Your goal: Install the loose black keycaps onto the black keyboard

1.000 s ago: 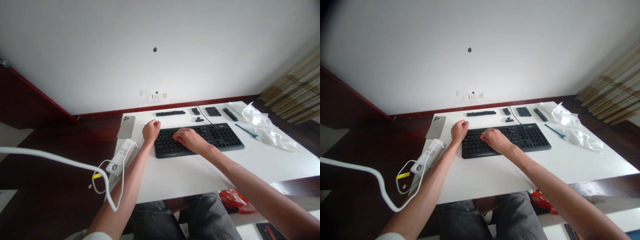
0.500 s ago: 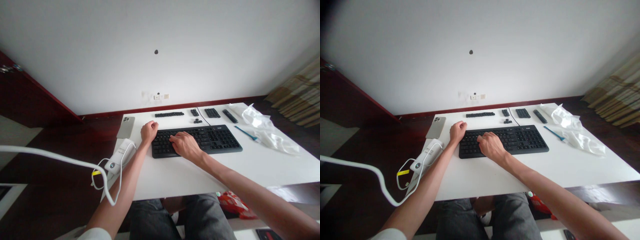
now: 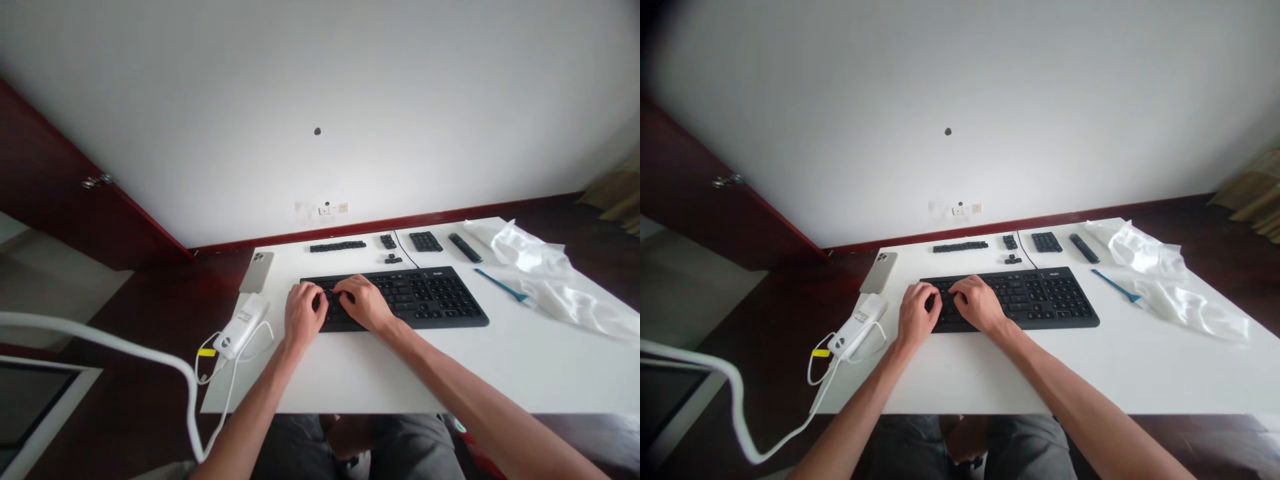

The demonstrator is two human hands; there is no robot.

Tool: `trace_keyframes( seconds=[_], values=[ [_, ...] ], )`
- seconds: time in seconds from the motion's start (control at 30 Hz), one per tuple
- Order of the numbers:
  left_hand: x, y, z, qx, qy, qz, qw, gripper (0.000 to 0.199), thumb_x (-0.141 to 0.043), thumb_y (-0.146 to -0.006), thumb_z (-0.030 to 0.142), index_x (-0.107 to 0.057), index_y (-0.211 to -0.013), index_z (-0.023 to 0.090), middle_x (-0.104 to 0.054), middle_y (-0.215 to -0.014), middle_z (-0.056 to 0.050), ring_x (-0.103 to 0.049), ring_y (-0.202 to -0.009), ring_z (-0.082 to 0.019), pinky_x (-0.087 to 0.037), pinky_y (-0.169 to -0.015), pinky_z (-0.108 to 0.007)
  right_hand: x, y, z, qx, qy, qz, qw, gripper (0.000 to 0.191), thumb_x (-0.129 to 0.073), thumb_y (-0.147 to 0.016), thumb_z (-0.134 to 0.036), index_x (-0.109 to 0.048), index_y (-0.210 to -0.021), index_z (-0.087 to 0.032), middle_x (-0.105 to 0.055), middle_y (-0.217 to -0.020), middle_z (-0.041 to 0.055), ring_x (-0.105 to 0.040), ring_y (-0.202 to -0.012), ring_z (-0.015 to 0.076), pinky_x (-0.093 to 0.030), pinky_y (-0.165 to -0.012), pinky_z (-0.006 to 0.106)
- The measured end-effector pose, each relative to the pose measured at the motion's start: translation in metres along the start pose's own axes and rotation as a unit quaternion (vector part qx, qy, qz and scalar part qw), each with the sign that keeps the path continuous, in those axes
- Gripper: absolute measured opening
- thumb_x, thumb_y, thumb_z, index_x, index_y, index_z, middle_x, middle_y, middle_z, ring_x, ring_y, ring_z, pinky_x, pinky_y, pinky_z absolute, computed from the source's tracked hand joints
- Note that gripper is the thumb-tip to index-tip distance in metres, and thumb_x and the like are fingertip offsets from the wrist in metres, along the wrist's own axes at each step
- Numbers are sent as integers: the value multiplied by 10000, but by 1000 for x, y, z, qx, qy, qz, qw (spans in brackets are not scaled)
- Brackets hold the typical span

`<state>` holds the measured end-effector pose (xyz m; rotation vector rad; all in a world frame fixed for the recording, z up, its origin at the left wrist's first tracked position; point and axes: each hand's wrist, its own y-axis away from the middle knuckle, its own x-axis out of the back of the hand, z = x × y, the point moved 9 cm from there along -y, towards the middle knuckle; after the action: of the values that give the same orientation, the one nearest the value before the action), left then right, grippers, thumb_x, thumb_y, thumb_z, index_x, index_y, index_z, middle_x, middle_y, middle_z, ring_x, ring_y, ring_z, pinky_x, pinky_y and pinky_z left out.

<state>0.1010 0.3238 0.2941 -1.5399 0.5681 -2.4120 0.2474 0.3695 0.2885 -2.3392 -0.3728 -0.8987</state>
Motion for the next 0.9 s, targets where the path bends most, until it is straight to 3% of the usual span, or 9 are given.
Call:
trace_keyframes(
  seconds=[0.07,0.13,0.27,0.4,0.6,0.9],
  values=[
    [2,26,12,-14,-9,-12,1000,150,-556,-998,292,-680,-1077,262,-674,-1174,-82,-619,-1101,-258,-491,-1019,-414,12,-3,3,-11,-13,26,1000,298,-563,-888,-58,-770,-995,-243,-803,-1024,23,-662,-1021,234,-551,-931,354],
    [2,46,21,-28,-30,-30,999,286,-611,-984,363,-657,-1254,281,-641,-1315,-97,-594,-1202,-291,-474,-1084,-464,24,-6,5,-16,-15,45,999,283,-557,-905,-72,-771,-983,-240,-804,-1013,26,-655,-1022,244,-549,-941,370],
    [0,59,30,-41,-75,-40,996,524,-647,-957,431,-556,-1450,279,-546,-1505,-120,-544,-1330,-336,-443,-1146,-523,36,-9,6,-15,-24,53,998,277,-553,-914,-75,-776,-961,-233,-805,-982,28,-652,-1019,251,-546,-942,371],
    [-9,54,36,-68,-91,-26,993,538,-643,-945,373,-531,-1449,218,-528,-1533,-148,-509,-1382,-345,-425,-1166,-530,28,-8,3,-2,-36,33,999,284,-561,-906,-69,-784,-978,-228,-806,-995,28,-654,-1035,241,-543,-947,353],
    [-12,52,42,-72,-99,-7,992,462,-637,-925,297,-558,-1359,158,-578,-1447,-170,-549,-1307,-336,-458,-1129,-516,9,-6,10,-11,-43,-4,999,279,-567,-898,-70,-795,-959,-217,-810,-980,27,-666,-1023,229,-530,-950,337],
    [-9,52,42,-72,-117,-2,991,455,-613,-978,413,-573,-1357,165,-592,-1425,-170,-567,-1268,-333,-470,-1068,-494,10,-7,18,-36,-35,3,999,280,-573,-897,-78,-802,-973,-219,-809,-990,28,-676,-999,218,-523,-942,324]
  ],
)
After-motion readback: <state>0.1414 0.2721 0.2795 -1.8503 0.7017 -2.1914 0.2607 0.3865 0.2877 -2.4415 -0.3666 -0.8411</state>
